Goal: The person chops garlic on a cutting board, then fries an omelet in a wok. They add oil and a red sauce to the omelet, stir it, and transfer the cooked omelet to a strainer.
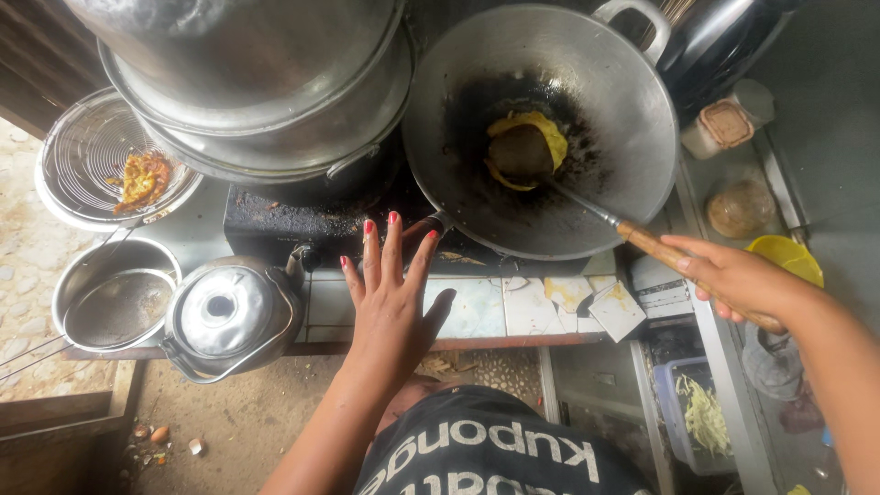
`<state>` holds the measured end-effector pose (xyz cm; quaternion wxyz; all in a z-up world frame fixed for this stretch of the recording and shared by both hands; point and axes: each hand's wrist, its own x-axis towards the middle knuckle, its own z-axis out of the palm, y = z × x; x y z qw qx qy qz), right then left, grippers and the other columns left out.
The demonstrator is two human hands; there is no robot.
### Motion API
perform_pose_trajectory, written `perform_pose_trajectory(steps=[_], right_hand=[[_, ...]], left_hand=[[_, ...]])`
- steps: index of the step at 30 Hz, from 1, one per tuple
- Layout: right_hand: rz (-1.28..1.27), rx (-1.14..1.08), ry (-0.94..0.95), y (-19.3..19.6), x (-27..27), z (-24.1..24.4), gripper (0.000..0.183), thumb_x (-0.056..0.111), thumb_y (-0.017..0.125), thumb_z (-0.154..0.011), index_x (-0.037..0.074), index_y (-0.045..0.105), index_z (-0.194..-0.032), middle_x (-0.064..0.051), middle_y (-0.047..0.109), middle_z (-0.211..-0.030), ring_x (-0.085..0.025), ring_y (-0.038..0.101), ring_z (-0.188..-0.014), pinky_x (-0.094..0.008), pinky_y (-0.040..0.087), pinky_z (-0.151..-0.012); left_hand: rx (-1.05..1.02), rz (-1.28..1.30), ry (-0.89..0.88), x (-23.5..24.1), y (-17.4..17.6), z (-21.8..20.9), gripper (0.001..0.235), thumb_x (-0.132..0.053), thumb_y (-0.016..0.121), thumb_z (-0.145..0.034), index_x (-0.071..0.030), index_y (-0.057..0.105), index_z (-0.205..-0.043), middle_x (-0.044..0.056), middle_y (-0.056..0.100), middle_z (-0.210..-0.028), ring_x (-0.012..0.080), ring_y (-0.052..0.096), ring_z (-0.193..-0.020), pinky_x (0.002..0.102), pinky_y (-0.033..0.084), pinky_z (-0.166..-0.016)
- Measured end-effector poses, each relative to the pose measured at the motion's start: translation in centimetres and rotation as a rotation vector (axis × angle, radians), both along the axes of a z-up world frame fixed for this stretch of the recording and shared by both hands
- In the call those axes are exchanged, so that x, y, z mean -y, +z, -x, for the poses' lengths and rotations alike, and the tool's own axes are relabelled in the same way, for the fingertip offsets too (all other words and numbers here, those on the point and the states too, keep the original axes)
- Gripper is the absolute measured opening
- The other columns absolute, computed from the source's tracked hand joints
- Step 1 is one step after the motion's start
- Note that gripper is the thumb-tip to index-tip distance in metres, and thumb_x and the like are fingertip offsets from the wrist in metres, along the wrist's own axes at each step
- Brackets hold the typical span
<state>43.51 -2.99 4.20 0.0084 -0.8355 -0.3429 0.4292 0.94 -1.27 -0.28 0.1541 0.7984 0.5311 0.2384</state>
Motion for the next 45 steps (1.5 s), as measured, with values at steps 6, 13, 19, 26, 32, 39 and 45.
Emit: perform_pose_trajectory(steps=[6,13,19,26,32,39,45], right_hand=[[0.135,0.148,0.1,1.9,-1.1,1.9,0.051,0.042,0.046,-0.107,0.053,0.036,-0.157,-0.006,0.045,-0.074,-0.016,0.038,-0.052,-0.03,0.032,-0.046],[0.199,0.176,0.138,3.3,-3.0,2.3,0.052,0.043,0.045,-0.107,0.054,0.033,-0.157,-0.007,0.044,-0.073,-0.018,0.039,-0.05,-0.032,0.033,-0.046],[0.107,0.328,0.261,1.0,-2.1,0.0,0.055,0.045,0.047,-0.103,0.058,0.039,-0.155,-0.013,0.052,-0.078,-0.024,0.051,-0.056,-0.039,0.044,-0.052],[-0.139,0.723,0.551,2.4,-0.3,-4.3,0.057,0.058,0.048,-0.099,0.051,0.044,-0.156,-0.013,0.076,-0.116,-0.037,0.074,-0.096,-0.047,0.057,-0.086],[-0.089,0.936,0.498,2.5,-0.8,-5.9,0.058,0.054,0.048,-0.104,0.044,0.045,-0.161,-0.014,0.079,-0.112,-0.037,0.075,-0.1,-0.048,0.057,-0.09],[-0.166,0.704,0.462,0.4,-2.0,-2.1,0.054,0.055,0.051,-0.099,0.048,0.047,-0.153,-0.014,0.071,-0.127,-0.038,0.068,-0.112,-0.051,0.052,-0.098],[-0.074,0.852,0.484,2.2,-2.0,-1.9,0.057,0.056,0.047,-0.104,0.05,0.042,-0.161,-0.016,0.078,-0.116,-0.037,0.074,-0.107,-0.051,0.056,-0.096]], left_hand=[[0.006,-0.009,0.002,-0.1,0.2,-0.1,0.076,-0.034,0.074,-0.086,-0.017,0.042,-0.153,0.022,0.018,-0.165,0.048,0.008,-0.153,0.079,0.012,-0.111],[0.001,-0.027,-0.02,-0.2,0.5,-0.2,0.077,-0.033,0.074,-0.086,-0.015,0.042,-0.153,0.022,0.018,-0.166,0.0473,0.008,-0.154,0.078,0.011,-0.113],[0.015,-0.023,-0.02,0.0,-0.1,0.0,0.077,-0.033,0.074,-0.085,-0.015,0.043,-0.153,0.022,0.018,-0.166,0.0468,0.008,-0.154,0.079,0.012,-0.112],[-0.01,-0.012,0.007,0.1,-0.8,-0.2,0.076,-0.034,0.074,-0.085,-0.016,0.044,-0.152,0.021,0.02,-0.165,0.047,0.008,-0.153,0.082,0.012,-0.108],[-0.028,-0.002,0.007,0.1,-0.9,-0.3,0.076,-0.035,0.074,-0.085,-0.015,0.044,-0.152,0.021,0.02,-0.165,0.0468,0.008,-0.153,0.081,0.012,-0.108],[-0.027,-0.011,0.002,0.1,-0.9,-0.3,0.075,-0.035,0.074,-0.085,-0.015,0.045,-0.15,0.021,0.019,-0.164,0.0478,0.007,-0.152,0.081,0.012,-0.108],[-0.011,-0.031,0.002,0.2,-1.3,-0.3,0.073,-0.035,0.073,-0.086,-0.014,0.045,-0.151,0.022,0.02,-0.164,0.0473,0.01,-0.152,0.08,0.013,-0.109]])
